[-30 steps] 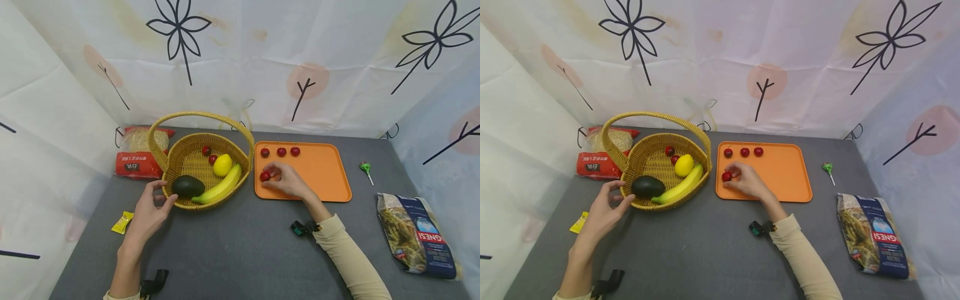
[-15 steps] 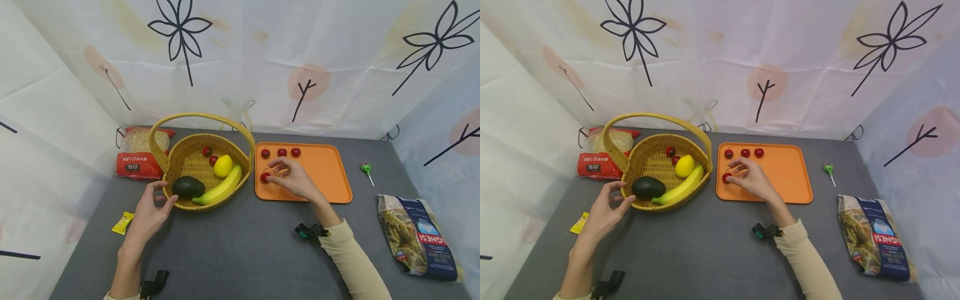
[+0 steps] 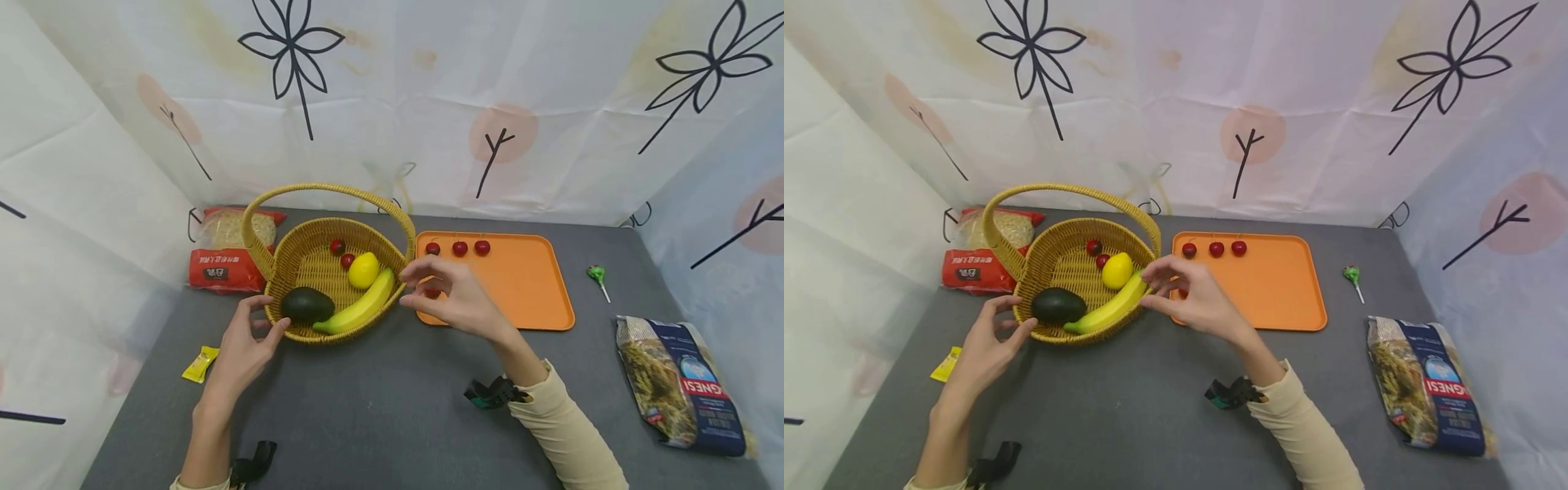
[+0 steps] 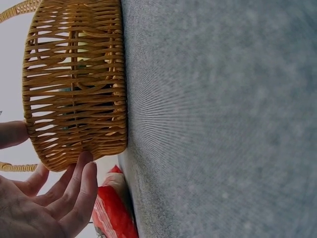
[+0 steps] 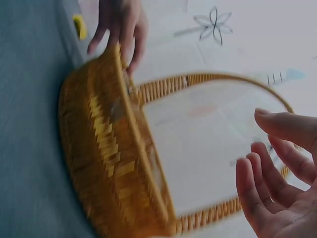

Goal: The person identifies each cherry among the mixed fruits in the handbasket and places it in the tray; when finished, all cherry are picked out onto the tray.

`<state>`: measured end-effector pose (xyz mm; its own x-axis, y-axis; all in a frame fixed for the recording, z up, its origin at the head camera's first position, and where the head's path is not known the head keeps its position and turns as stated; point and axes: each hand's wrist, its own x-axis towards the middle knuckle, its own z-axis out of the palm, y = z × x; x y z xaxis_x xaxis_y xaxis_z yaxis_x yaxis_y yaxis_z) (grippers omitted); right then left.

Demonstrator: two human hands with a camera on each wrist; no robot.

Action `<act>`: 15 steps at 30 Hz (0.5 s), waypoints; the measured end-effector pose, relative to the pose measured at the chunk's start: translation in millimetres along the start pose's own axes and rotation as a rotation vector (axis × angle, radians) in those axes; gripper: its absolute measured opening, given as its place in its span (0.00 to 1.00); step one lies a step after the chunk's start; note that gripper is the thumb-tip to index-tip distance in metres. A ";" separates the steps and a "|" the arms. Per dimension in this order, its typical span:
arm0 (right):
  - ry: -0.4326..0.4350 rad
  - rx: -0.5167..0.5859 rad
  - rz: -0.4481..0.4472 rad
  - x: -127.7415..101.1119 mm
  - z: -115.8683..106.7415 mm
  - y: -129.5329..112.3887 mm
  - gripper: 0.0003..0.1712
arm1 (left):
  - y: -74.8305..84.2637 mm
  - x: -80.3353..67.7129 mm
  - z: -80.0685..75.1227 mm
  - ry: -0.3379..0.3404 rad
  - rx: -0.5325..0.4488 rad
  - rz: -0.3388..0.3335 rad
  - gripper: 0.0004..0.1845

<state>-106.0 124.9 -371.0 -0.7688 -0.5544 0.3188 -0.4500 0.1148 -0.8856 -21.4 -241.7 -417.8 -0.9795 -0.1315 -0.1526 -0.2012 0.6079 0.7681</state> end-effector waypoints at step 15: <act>-0.155 -0.150 0.116 113.1 70.9 26.2 0.23 | -0.9 0.2 0.7 0.006 -0.010 0.003 0.35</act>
<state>-172.5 6.7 -382.1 -0.7453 -0.6490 0.1524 -0.4346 0.2997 -0.8493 -21.4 -241.7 -419.0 -0.9801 -0.1339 -0.1465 -0.1978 0.6002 0.7750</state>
